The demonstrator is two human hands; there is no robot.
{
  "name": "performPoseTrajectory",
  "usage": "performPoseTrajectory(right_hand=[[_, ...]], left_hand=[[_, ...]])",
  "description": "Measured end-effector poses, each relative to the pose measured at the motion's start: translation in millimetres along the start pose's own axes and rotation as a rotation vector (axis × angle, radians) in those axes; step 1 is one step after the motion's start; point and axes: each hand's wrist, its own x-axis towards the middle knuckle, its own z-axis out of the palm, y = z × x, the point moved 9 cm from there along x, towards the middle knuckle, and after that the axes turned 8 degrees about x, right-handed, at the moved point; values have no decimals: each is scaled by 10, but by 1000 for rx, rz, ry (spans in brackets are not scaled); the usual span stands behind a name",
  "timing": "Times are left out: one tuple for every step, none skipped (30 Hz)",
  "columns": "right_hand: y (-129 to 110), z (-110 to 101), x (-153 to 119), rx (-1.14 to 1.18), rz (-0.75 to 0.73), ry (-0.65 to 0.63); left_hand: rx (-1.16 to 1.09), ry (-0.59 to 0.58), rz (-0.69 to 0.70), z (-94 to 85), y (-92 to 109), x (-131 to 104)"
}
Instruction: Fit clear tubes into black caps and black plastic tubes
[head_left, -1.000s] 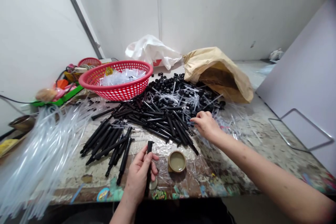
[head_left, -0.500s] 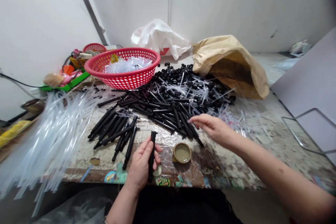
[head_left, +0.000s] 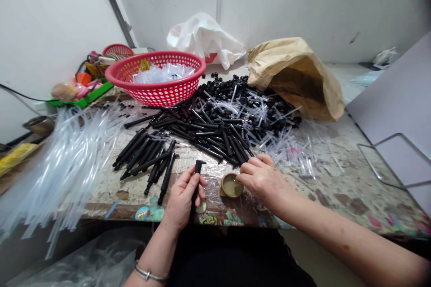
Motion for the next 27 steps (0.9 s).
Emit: performPoseTrajectory(right_hand=[[25,-22,-1,33,26,20],[60,-50,1,89,64,49],[100,-75,6,177,108,79],[143,-83,18,298,162,99],[184,-70,38,441,227,106],[212,-33,66,589,295,99],[217,14,101,720,356,87],[199,61,147,817,400,70],[168,99,199,873,428,57],[131,125,256,896,438,49],[93,142,315,899,434,47],[62,156,370,895,427,48],[41,170,416,890,421,51],[29,181,453,886,417,56],[24,188,483,881,412,63],[23,193,505,873,407,67],[25,196,520,861,402,71],[27,199,529,849,399,71],[28,201,534,838,395,69],[25,203,537,830,389,66],[21,204,539,823,381,63],[14,205,541,816,374,63],[5,206,543,807,365,62],[-7,206,548,791,354,62],[-24,204,555,764,339,64],[-49,201,566,729,316,65],[-80,202,579,687,287,60]], left_hand=[[-3,0,0,-2,-2,-2],[-6,0,0,-3,-3,-4],[-11,0,-2,-4,-4,-7],[-17,-1,-7,-5,-6,-9],[-23,-2,-13,-5,-9,-11],[-30,-4,-22,-5,-13,-13],[-37,-3,-29,-8,-17,-16],[-47,-1,-34,-12,-20,-17],[-58,1,-33,-18,-21,-19],[-69,4,-30,-25,-22,-20],[-81,7,-27,-33,-26,-22],[-92,10,-25,-43,-31,-23],[-102,14,-23,-52,-37,-25],[-112,19,-22,-62,-45,-26],[-121,24,-22,-72,-53,-28],[-129,28,-24,-80,-62,-29],[-136,28,-28,-84,-70,-29],[-143,27,-32,-86,-77,-29],[-150,28,-36,-88,-83,-29],[-155,28,-38,-90,-87,-28],[-159,28,-40,-90,-89,-27],[-163,29,-40,-90,-89,-26],[-166,29,-41,-90,-90,-26],[-168,29,-42,-88,-90,-25],[-166,27,-44,-84,-90,-25],[-160,24,-47,-79,-89,-26],[-151,21,-48,-75,-86,-27]])
